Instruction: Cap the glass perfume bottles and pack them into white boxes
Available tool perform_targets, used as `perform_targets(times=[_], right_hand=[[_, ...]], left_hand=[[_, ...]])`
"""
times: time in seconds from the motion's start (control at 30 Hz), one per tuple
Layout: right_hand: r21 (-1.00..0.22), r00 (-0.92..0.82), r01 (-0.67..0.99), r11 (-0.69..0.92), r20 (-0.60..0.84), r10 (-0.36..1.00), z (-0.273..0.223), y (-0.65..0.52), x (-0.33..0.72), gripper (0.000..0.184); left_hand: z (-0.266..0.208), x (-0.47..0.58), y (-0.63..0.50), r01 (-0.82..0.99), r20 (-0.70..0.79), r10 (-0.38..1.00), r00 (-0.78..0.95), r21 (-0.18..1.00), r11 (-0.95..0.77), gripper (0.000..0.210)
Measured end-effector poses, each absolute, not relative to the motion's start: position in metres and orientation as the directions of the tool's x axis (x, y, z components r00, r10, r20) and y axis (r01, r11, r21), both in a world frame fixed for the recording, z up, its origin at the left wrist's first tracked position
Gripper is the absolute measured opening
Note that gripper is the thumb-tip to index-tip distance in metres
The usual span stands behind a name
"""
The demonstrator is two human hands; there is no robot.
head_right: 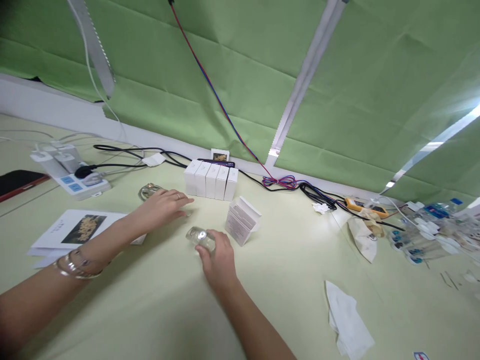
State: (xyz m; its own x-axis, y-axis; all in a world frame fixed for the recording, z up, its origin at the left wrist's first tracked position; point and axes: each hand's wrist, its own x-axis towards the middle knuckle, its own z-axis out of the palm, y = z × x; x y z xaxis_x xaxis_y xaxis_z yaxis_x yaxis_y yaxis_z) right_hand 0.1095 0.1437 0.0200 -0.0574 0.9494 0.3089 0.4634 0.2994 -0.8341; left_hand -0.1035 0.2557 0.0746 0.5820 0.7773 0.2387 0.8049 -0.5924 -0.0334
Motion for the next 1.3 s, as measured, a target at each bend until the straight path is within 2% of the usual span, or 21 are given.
perform_targets(times=[0.13, 0.23, 0.33, 0.43, 0.63, 0.73, 0.87, 0.9, 0.97, 1.0, 1.07, 1.13, 1.3], right_hand=[[-0.857, 0.01, 0.437, 0.273, 0.308, 0.951, 0.039, 0.193, 0.082, 0.032], [-0.874, -0.006, 0.426, 0.235, 0.257, 0.966, 0.041, 0.239, 0.058, 0.029], [-0.877, -0.036, 0.439, 0.195, 0.2, 0.979, 0.032, 0.272, 0.042, 0.029], [-0.867, -0.108, 0.46, 0.194, 0.162, 0.981, 0.025, 0.291, 0.034, 0.03], [-0.817, -0.168, 0.528, 0.229, 0.164, 0.972, 0.039, 0.287, 0.032, 0.03], [-0.778, -0.105, 0.571, 0.26, 0.245, 0.964, 0.062, 0.242, 0.04, 0.035], [-0.724, -0.038, 0.585, 0.365, 0.425, 0.904, 0.092, 0.166, 0.082, 0.041], [-0.706, 0.016, 0.592, 0.388, 0.492, 0.87, 0.095, 0.154, 0.099, 0.043], [-0.672, 0.284, 0.6, 0.433, 0.686, 0.671, 0.089, 0.141, 0.136, 0.059], [-0.687, 0.334, 0.591, 0.422, 0.685, 0.647, 0.08, 0.141, 0.153, 0.068], [-0.737, 0.351, 0.554, 0.387, 0.628, 0.694, 0.056, 0.147, 0.181, 0.078], [-0.799, 0.32, 0.505, 0.326, 0.525, 0.789, 0.03, 0.155, 0.195, 0.076], [-0.878, 0.092, 0.428, 0.215, 0.279, 0.956, 0.0, 0.155, 0.18, 0.046]], left_hand=[[0.078, -0.119, 0.225, 0.834, 0.538, 0.738, 0.408, 0.11, -0.541, 0.025], [0.065, -0.125, 0.206, 0.8, 0.671, 0.666, 0.326, 0.179, -0.572, 0.028], [0.047, -0.125, 0.195, 0.75, 0.736, 0.598, 0.317, 0.192, -0.633, 0.019], [0.035, -0.123, 0.19, 0.708, 0.764, 0.558, 0.323, 0.196, -0.678, 0.019], [0.032, -0.121, 0.184, 0.657, 0.774, 0.554, 0.306, 0.25, -0.712, 0.018], [0.031, -0.122, 0.183, 0.643, 0.762, 0.584, 0.281, 0.302, -0.704, 0.019], [0.03, -0.121, 0.184, 0.632, 0.722, 0.642, 0.257, 0.377, -0.677, 0.022], [0.029, -0.121, 0.184, 0.63, 0.711, 0.655, 0.254, 0.393, -0.67, 0.022], [0.029, -0.119, 0.185, 0.623, 0.692, 0.678, 0.249, 0.421, -0.659, 0.024], [0.028, -0.118, 0.185, 0.619, 0.684, 0.686, 0.25, 0.431, -0.656, 0.026], [0.027, -0.115, 0.185, 0.611, 0.672, 0.696, 0.254, 0.447, -0.654, 0.027], [0.026, -0.111, 0.186, 0.603, 0.662, 0.702, 0.264, 0.455, -0.655, 0.028], [0.023, -0.097, 0.18, 0.596, 0.612, 0.725, 0.316, 0.466, -0.654, 0.027]])
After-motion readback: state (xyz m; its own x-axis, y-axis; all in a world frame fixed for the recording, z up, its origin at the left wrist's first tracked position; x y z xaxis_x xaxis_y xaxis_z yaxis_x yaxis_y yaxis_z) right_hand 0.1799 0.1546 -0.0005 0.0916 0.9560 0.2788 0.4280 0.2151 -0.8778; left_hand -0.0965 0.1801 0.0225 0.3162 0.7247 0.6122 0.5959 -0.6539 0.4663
